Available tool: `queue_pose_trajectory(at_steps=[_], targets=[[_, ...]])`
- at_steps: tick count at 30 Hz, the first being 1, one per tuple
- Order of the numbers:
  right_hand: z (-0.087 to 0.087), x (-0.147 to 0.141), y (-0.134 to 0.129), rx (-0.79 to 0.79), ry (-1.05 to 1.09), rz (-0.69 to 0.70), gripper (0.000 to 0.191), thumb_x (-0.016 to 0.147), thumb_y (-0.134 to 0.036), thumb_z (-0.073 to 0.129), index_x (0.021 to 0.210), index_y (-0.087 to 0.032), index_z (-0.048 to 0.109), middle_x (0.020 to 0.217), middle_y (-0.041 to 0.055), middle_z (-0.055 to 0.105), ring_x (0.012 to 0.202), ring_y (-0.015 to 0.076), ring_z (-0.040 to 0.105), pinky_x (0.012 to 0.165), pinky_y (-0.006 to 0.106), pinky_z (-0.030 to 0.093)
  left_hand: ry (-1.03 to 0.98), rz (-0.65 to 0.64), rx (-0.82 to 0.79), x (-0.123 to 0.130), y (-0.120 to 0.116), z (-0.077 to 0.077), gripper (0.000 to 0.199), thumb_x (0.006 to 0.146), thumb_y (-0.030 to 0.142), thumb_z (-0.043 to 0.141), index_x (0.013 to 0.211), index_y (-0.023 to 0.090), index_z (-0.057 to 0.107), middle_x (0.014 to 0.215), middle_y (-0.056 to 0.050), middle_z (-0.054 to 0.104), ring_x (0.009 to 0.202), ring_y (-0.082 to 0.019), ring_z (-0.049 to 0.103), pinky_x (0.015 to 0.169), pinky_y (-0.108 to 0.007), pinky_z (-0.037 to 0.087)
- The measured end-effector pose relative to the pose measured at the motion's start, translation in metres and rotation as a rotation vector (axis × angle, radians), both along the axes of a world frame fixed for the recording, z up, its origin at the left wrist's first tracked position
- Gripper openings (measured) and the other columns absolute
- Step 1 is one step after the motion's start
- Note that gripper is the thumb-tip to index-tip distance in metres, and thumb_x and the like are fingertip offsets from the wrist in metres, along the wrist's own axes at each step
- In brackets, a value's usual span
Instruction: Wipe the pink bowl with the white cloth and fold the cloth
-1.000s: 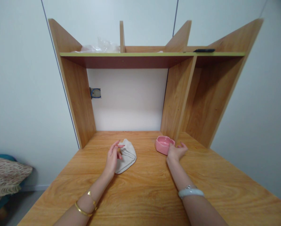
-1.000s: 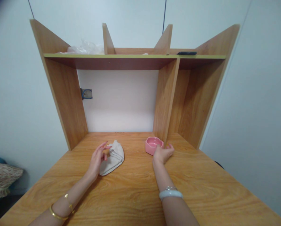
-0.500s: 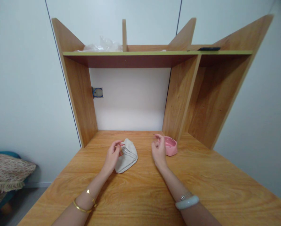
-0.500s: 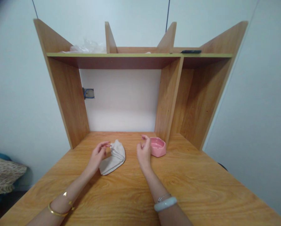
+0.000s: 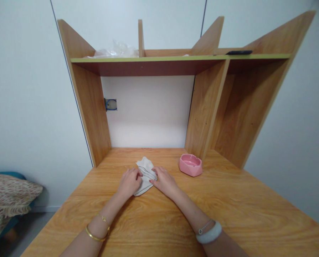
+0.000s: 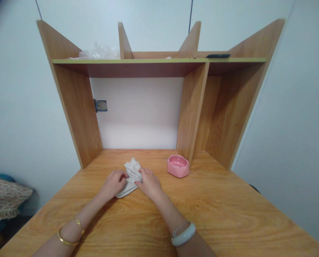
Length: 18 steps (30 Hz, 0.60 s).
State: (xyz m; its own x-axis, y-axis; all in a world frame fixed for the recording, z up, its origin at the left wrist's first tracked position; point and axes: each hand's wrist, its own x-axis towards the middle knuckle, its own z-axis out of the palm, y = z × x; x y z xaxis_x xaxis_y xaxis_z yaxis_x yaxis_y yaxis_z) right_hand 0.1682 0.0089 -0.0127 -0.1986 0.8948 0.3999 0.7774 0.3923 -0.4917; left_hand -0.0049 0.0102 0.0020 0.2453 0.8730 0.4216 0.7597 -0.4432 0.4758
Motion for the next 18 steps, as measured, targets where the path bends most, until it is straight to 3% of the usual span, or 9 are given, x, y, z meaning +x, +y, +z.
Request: queue_pose_trajectory(at_steps=[6,11,18], targets=[[-0.002,-0.007,-0.002,-0.058,0.044,-0.002,0.045,0.066,-0.012,0.054,0.109,-0.021,0.044,0.082,0.0005,0.056,0.079,0.0156,0.053,0.067,0.025,0.037,0.114,0.083,-0.055,0.002,-0.002,0.004,0.019,0.071,0.012,0.044,0.078,0.018,0.06,0.083,-0.007,0.064,0.081,-0.021,0.056,0.073,-0.03,0.037],[0.004,-0.011,-0.009,-0.135,0.061,0.061,0.054,0.065,-0.015,0.056,0.115,-0.022,0.039,0.078,-0.0022,0.055,0.071,0.0129,0.052,0.061,0.022,0.033,0.316,0.239,-0.137,0.001,-0.004,0.007,0.027,0.08,0.032,0.04,0.088,0.017,0.06,0.095,-0.011,0.063,0.089,-0.024,0.055,0.077,-0.034,0.037],[0.012,-0.01,-0.016,-0.176,0.051,0.193,0.062,0.062,-0.016,0.057,0.12,-0.019,0.033,0.076,-0.0031,0.054,0.07,0.0129,0.051,0.062,0.022,0.033,0.33,0.238,-0.196,0.0,-0.004,0.008,0.034,0.082,0.035,0.034,0.093,0.018,0.061,0.104,-0.01,0.06,0.099,-0.025,0.052,0.081,-0.034,0.036]])
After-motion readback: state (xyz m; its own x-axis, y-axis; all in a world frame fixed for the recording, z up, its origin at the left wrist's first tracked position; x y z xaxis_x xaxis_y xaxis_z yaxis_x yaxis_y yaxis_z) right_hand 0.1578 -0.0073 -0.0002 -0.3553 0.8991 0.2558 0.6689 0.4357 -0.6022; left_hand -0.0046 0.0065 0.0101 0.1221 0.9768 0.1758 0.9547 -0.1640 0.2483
